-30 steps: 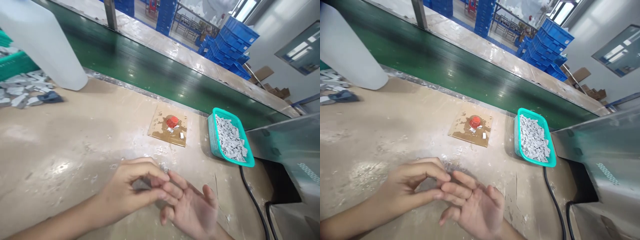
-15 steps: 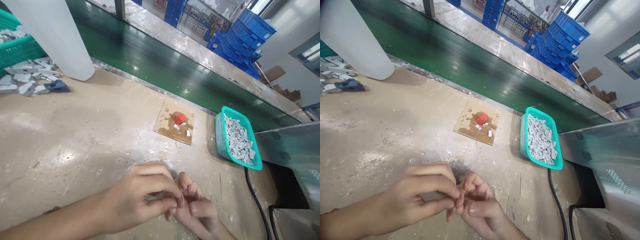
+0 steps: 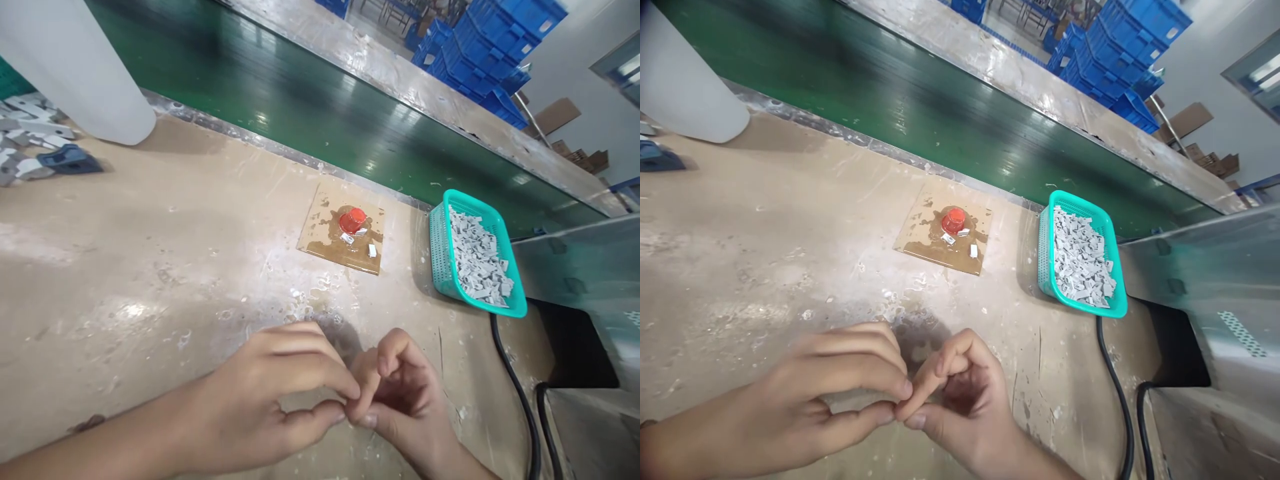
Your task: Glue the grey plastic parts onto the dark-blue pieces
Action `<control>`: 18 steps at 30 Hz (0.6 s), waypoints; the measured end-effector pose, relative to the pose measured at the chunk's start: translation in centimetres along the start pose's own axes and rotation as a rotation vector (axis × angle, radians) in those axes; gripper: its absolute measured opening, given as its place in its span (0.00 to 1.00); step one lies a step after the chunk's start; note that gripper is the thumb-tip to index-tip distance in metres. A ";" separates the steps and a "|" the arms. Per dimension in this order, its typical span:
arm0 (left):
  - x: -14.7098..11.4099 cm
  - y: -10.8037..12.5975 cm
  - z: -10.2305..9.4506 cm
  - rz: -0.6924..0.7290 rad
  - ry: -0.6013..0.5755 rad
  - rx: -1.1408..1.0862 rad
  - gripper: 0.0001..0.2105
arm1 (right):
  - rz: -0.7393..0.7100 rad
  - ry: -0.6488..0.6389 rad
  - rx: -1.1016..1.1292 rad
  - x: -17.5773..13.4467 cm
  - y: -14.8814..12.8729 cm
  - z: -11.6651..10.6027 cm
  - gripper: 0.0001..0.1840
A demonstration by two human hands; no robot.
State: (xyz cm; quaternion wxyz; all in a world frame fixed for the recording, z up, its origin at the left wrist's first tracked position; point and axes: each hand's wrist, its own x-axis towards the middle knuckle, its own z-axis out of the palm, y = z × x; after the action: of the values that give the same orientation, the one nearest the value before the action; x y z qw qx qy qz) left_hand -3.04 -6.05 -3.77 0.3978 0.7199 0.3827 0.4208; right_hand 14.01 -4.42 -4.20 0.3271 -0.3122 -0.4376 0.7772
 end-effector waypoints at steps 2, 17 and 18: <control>0.1 0.1 0.0 -0.010 -0.023 -0.005 0.07 | -0.086 0.017 -0.115 -0.2 -0.4 0.1 0.16; -0.1 0.0 0.2 0.013 0.007 0.020 0.06 | -0.373 0.005 -0.492 -0.6 -0.7 0.4 0.20; 0.0 0.1 0.2 0.013 0.007 0.023 0.06 | -0.383 0.005 -0.497 -0.6 -0.7 0.4 0.20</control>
State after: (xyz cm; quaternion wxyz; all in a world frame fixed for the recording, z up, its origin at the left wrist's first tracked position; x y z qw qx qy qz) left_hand -2.89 -6.15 -3.77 0.3854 0.7255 0.3843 0.4212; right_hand 14.24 -4.83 -3.31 0.3822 -0.2963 -0.6641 0.5702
